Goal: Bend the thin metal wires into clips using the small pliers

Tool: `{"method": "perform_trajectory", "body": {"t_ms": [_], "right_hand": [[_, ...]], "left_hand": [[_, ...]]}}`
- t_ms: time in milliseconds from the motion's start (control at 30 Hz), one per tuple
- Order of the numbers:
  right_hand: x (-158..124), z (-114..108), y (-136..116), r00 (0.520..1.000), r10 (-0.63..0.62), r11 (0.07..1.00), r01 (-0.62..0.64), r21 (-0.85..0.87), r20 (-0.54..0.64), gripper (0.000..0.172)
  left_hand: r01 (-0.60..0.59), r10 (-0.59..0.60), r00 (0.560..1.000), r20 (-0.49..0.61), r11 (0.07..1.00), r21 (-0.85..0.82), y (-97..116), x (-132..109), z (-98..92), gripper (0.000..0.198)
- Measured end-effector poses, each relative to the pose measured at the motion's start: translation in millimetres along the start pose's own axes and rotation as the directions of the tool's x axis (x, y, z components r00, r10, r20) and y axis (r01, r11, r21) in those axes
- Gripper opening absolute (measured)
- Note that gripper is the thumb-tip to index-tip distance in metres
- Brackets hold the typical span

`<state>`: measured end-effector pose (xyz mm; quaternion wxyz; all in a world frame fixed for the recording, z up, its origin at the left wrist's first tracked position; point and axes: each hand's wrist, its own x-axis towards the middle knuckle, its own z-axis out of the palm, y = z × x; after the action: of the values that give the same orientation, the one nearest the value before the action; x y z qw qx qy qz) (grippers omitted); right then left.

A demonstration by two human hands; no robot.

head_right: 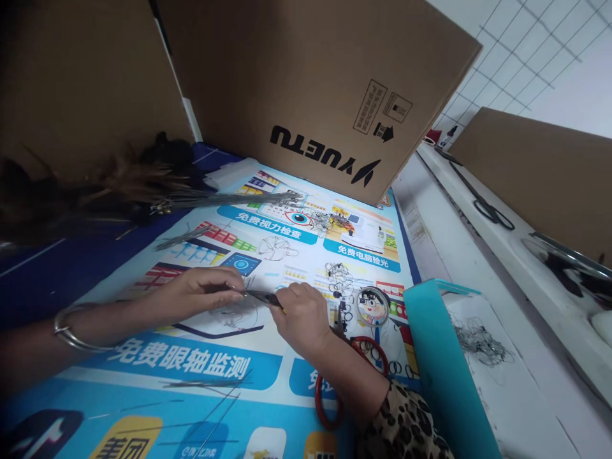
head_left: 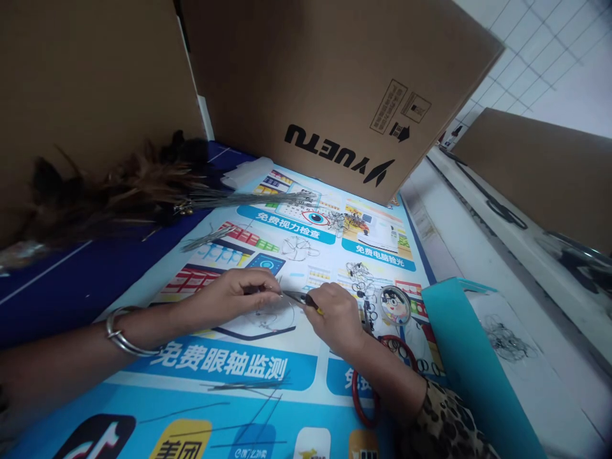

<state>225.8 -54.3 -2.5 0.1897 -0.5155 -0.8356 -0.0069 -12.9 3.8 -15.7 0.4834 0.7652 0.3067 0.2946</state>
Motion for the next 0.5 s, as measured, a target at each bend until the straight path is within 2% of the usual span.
{"method": "perform_trajectory", "body": {"t_ms": [100,200,367,500], "right_hand": [[0,3,1,0.999,0.024,0.998,-0.023,0.06,-0.023,0.013],[0,5,2,0.998,0.052,0.982,-0.044,0.183,-0.038,0.019],[2,3,-4,0.997,0.066,0.892,-0.036,0.451,-0.05,0.027],[5,-1,-12,0.996,0.084,0.841,-0.052,0.539,-0.034,0.019]], "left_hand": [[0.036,-0.037,0.999,-0.039,0.998,-0.046,0,-1,0.6,0.017],[0.005,-0.008,0.997,-0.074,0.999,-0.033,1,-1,0.3,0.015],[-0.036,0.036,0.996,-0.078,0.999,0.009,4,-1,1.8,0.016],[-0.055,0.055,0.996,-0.072,0.998,0.003,8,-2,5.7,0.017]]}}
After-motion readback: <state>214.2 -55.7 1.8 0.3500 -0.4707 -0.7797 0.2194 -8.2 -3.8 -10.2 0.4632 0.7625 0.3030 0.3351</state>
